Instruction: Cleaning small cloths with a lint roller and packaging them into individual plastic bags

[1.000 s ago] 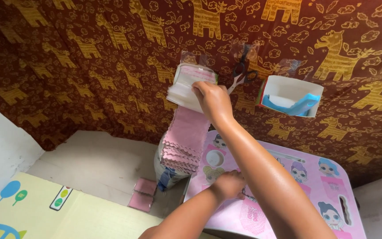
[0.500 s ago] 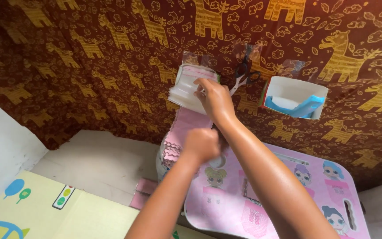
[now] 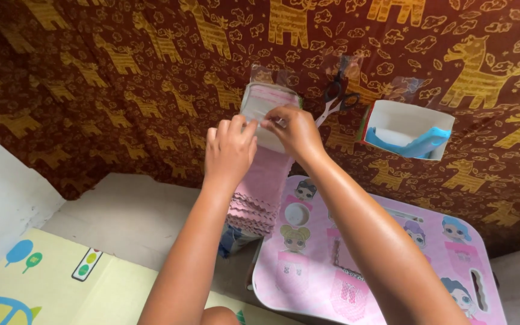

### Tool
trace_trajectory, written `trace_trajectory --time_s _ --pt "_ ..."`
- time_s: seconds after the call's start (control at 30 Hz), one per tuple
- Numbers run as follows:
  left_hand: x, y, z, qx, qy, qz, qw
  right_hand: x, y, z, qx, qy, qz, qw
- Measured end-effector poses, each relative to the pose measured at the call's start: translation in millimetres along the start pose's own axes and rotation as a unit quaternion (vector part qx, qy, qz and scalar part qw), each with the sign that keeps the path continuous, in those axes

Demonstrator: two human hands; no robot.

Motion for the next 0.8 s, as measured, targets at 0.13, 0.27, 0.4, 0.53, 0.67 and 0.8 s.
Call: trace_trajectory --time_s 0.13,0.27,0.4,0.53,0.67,0.8 --pt "-0.8 -0.3 6.3 -0.024 0.015 0.004 1.000 -16.4 -1.2 -0.8 -0.005 -0.035 -0.050 0.998" --pt "-10.1 -7.1 7.6 -0.044 0.013 -0.030 0.999 -13.2 1.7 6.5 -0.021 -0.017 -0.060 0.998" --pt "-17.1 -17.4 0.6 -0.007 0.068 -0.056 0.996 4.8 4.2 21.3 -0.045 0.019 -0.056 0.997" --pt "-14.8 -19.9 -7.1 -0.006 0.070 -0.060 0.996 25.5 6.5 44.2 -0.083 0.032 -0.051 0.995" --pt "-12.3 -21.0 -10.7 -0.001 0.057 -0.058 0.997 33.4 7.9 65.7 -0.139 0.017 -0.020 0.990" --pt "-9.0 -25.7 -11.5 0.007 0.042 -0.047 0.998 43.0 14.3 87.4 -0.218 0.002 0.052 0.974"
Point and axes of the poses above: each hand's wrist, its own y-axis away from the middle knuckle, its own z-axis out of the back of the hand, x = y × z, the point moved 9 cm from there along -y, towards the middle knuckle, and after that the axes turned 3 degrees about x, right-handed, at the moved point
